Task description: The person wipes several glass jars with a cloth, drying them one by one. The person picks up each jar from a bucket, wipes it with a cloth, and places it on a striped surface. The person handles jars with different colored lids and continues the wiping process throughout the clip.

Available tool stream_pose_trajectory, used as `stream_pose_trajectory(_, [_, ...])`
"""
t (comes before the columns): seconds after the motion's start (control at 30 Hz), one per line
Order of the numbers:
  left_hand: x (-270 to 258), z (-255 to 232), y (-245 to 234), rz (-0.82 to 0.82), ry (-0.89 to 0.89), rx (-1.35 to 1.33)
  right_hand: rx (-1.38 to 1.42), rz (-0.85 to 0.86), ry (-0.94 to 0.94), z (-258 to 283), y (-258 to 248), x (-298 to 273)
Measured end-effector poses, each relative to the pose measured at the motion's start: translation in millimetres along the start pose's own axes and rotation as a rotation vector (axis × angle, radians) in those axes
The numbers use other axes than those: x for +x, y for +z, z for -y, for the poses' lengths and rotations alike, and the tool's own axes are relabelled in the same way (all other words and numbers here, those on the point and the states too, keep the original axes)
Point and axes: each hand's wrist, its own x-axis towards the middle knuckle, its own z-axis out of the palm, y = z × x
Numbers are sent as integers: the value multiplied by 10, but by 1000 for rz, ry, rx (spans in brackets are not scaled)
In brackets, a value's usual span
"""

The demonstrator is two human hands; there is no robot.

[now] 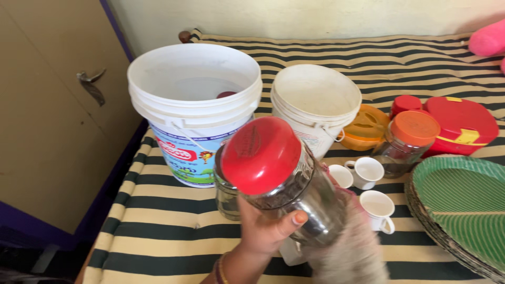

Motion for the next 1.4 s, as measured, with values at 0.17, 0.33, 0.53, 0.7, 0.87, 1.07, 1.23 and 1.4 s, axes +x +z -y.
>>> stream_pose_trajectory(0.17, [-81, 328, 156, 2, -182, -215, -619, 307, -211, 513, -210, 16])
stream_pose_trajectory(0.33, [-126, 475, 182, -77, -181, -283, 25, -69, 20, 368, -193, 196])
stream_pose_trajectory(0.53, [-86, 462, 220, -209, -200, -345, 119, -184, -531, -366, -360, 47])
stream_pose_trajectory(0.7, [-52, 429, 227, -189, -239, -262, 3, -321, -838, -554, -423, 82])
stream_pose_trajectory(0.87, [-94, 349, 272, -59, -192, -263, 191, -293, -596, -201, -474, 173])
stream_pose_trajectory(1.07, [-41, -34, 278, 40, -133, -212, -103, -300, -446, 47, -604, 360])
stream_pose_trajectory(1.23, [75, -686, 179, -33, 131, 148, -184, -265, -395, -19, -682, 534])
stream_pose_trajectory(1.4, [163, -1193, -77, -308, 350, 423, -234, -228, -352, -84, -869, 626])
